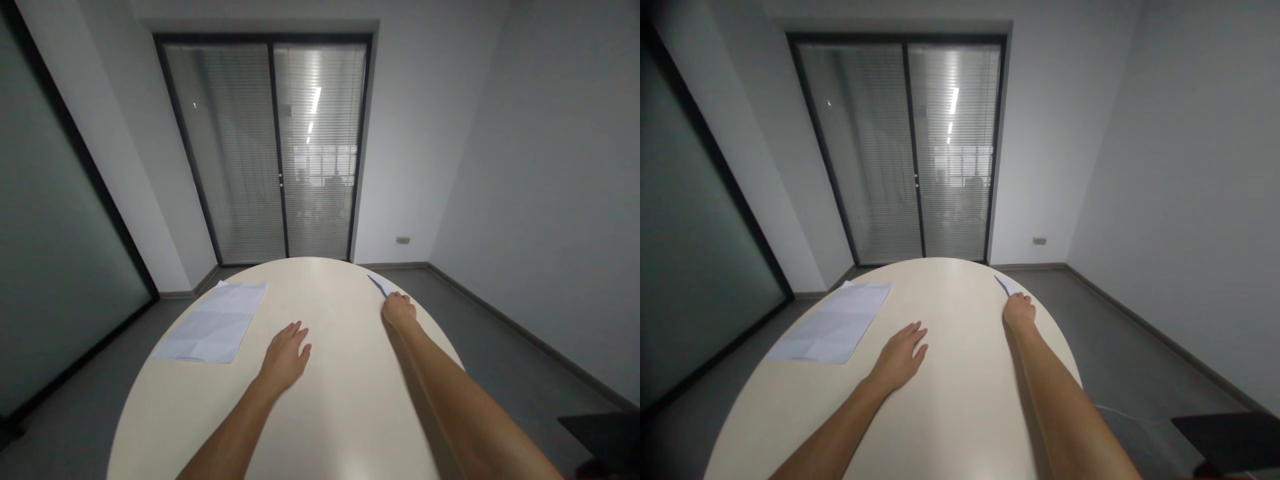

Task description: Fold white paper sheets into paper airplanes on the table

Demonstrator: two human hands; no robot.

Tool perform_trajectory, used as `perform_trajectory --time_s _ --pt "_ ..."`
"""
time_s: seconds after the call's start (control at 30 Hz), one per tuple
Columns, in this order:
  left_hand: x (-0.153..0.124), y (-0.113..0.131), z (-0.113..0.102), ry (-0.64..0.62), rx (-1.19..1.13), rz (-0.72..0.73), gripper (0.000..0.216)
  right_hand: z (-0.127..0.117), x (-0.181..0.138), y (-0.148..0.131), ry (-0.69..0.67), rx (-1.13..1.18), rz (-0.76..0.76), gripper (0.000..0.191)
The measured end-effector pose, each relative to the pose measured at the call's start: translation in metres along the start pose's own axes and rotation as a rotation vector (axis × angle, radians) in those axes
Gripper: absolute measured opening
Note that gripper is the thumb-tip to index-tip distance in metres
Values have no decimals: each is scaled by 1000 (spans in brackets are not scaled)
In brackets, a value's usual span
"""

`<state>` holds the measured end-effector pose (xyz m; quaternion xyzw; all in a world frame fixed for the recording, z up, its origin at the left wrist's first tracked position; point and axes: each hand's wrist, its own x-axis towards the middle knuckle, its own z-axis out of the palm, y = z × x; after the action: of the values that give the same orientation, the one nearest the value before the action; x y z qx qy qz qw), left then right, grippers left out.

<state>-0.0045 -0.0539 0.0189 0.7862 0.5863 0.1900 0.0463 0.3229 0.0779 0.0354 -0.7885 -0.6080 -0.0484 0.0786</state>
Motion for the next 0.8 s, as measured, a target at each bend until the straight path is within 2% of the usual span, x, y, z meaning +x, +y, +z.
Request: perform_trajectory --time_s 0.1,0.17,0.33,0.43,0.5,0.63,0.8 --pt "-2 -6 -10 31 51 -68 46 -7 -14 -5 72 2 5 51" --pt "-5 -15 -21 98 138 -142 44 -11 -24 -10 151 20 -38 55" --pt "-15 -51 -41 267 306 -435 52 -13 -45 -32 201 115 -169 59" --pt "-16 -70 -39 217 375 -624 58 -5 -55 -47 179 176 -202 60" --pt "-15 -78 -36 173 365 -697 57 2 -63 -53 168 220 -194 59" --pt "-14 -84 -34 115 360 -679 54 13 -73 -51 174 297 -233 51" --pt "-14 -84 -39 79 306 -645 52 11 -74 -37 158 378 -315 45"
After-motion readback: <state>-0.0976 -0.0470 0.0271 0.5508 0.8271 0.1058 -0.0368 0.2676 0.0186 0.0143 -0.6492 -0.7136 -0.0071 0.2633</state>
